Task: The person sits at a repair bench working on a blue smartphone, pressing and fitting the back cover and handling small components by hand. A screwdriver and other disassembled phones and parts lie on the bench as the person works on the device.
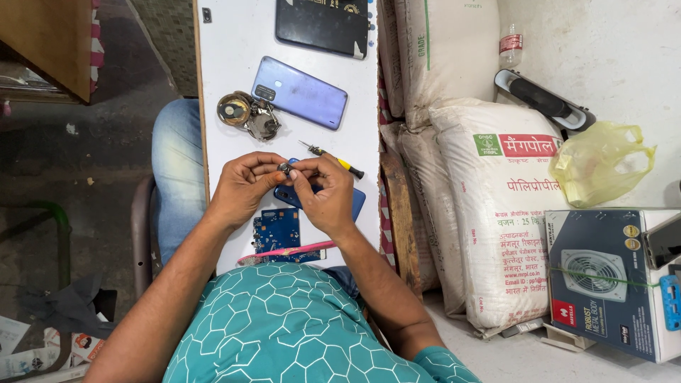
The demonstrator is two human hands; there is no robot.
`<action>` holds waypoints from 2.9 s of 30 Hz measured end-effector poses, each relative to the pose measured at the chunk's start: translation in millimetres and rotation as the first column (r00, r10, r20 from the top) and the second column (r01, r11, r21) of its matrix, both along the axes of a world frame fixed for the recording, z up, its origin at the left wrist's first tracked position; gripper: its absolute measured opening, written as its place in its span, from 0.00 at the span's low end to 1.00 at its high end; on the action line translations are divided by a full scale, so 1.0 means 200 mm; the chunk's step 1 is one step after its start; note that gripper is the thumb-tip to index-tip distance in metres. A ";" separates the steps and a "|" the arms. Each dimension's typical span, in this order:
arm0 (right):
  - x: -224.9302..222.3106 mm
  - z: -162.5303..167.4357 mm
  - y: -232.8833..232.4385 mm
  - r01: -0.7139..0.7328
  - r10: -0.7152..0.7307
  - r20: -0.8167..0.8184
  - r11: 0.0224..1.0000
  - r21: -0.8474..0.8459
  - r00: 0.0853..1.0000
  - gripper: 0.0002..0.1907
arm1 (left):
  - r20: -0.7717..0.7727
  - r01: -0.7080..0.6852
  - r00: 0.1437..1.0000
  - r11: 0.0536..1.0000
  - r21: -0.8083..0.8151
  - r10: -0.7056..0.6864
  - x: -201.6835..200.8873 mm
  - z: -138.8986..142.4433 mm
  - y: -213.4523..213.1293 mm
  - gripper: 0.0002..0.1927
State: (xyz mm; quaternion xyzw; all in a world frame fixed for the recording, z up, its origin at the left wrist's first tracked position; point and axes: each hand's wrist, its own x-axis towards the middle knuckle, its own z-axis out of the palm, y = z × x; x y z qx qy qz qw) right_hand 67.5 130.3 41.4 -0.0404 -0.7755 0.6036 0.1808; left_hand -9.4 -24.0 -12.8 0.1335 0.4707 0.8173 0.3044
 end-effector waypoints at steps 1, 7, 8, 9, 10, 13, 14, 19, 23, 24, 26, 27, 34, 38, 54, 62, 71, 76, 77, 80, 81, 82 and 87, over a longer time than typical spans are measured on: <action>0.00 0.00 -0.01 0.009 -0.009 -0.008 1.000 0.016 1.000 0.03 | -0.002 -0.007 1.000 1.000 -0.003 0.007 0.00 0.00 0.00 0.14; 0.00 0.06 -0.04 0.076 -0.067 -0.055 0.982 0.174 0.996 0.03 | -0.006 -0.037 0.999 0.999 -0.009 0.037 0.02 0.01 0.01 0.13; 0.01 0.07 -0.04 0.094 -0.080 -0.070 0.966 0.239 0.994 0.04 | -0.020 -0.041 0.999 0.999 -0.011 0.041 0.02 0.01 0.01 0.13; 0.01 0.08 -0.05 0.113 -0.091 -0.086 0.946 0.304 0.992 0.04 | -0.034 -0.045 0.998 0.999 -0.014 0.044 0.02 0.01 0.01 0.12; 0.01 0.09 -0.05 0.113 -0.091 -0.083 0.940 0.321 0.992 0.05 | -0.041 -0.050 0.998 0.999 -0.006 0.050 0.02 0.00 0.01 0.12; 0.02 0.10 -0.05 0.113 -0.085 -0.089 0.917 0.382 0.992 0.06 | -0.059 -0.065 0.996 0.998 0.012 0.066 0.02 -0.04 0.01 0.12; 0.02 0.10 -0.04 0.116 -0.080 -0.103 0.905 0.409 0.991 0.06 | -0.064 -0.068 0.996 0.998 0.015 0.069 0.02 -0.06 0.01 0.12; -0.01 0.06 0.03 0.060 -0.034 -0.072 0.917 0.395 0.997 0.05 | -0.096 -0.086 0.992 0.995 -0.059 0.080 0.00 -0.13 0.05 0.11; -0.06 0.03 0.11 0.010 -0.016 0.014 0.929 0.369 1.000 0.03 | -0.172 -0.103 0.982 0.988 -0.118 0.082 -0.02 -0.09 0.10 0.11; -0.07 0.01 0.12 0.006 -0.025 0.052 0.939 0.344 0.998 0.03 | -0.157 -0.108 0.983 0.989 -0.100 0.091 -0.02 -0.07 0.11 0.11; -0.09 -0.01 0.14 -0.018 0.005 0.042 0.951 0.308 0.999 0.03 | -0.152 -0.093 0.984 0.995 -0.023 0.089 -0.02 -0.03 0.13 0.11; -0.09 -0.02 0.15 -0.030 0.012 0.069 0.963 0.269 0.998 0.03 | -0.149 -0.074 0.986 0.997 0.019 0.077 -0.02 -0.01 0.13 0.10; -0.13 -0.11 0.21 -0.071 0.056 0.184 0.995 0.075 0.981 0.01 | -0.187 -0.055 0.981 0.997 -0.054 0.044 -0.02 0.02 0.12 0.10; -0.13 -0.11 0.22 -0.056 0.015 0.221 0.982 0.180 0.975 0.01 | -0.203 -0.029 0.979 0.993 -0.113 0.005 -0.02 0.02 0.12 0.10; -0.06 0.01 0.12 0.051 -0.057 -0.002 0.876 0.479 0.998 0.04 | -0.234 -0.102 0.971 0.967 -0.235 0.045 -0.01 -0.01 0.13 0.12; -0.09 0.00 0.19 -0.074 0.016 0.190 0.950 0.304 0.982 0.03 | -0.292 -0.079 0.956 0.979 -0.189 0.020 -0.01 -0.02 0.13 0.12; -0.08 -0.02 0.17 0.002 -0.031 0.073 0.929 0.371 0.997 0.03 | -0.310 -0.111 0.951 0.955 -0.276 0.021 0.00 -0.01 0.14 0.17; -0.08 -0.02 0.16 -0.012 -0.016 0.081 0.940 0.341 0.997 0.04 | -0.303 -0.123 0.952 0.961 -0.249 0.043 0.00 -0.02 0.15 0.17; -0.08 -0.02 0.17 -0.017 -0.012 0.085 0.943 0.331 0.996 0.04 | -0.314 -0.131 0.948 0.959 -0.252 0.047 0.00 -0.02 0.15 0.17; -0.08 -0.02 0.18 -0.044 0.004 0.124 0.946 0.320 0.992 0.04 | -0.342 -0.148 0.939 0.944 -0.296 0.039 0.02 0.01 0.14 0.18; -0.08 -0.02 0.19 -0.052 0.013 0.126 0.948 0.314 0.992 0.04 | -0.349 -0.152 0.937 0.936 -0.318 0.034 0.03 0.03 0.14 0.18; -0.07 -0.02 0.20 -0.061 0.022 0.128 0.949 0.309 0.992 0.04 | -0.354 -0.153 0.935 0.939 -0.308 0.036 0.03 0.04 0.14 0.20; -0.07 -0.02 0.21 -0.074 0.030 0.146 0.951 0.302 0.989 0.04 | -0.306 -0.168 0.949 0.936 -0.309 0.070 0.04 0.07 0.13 0.20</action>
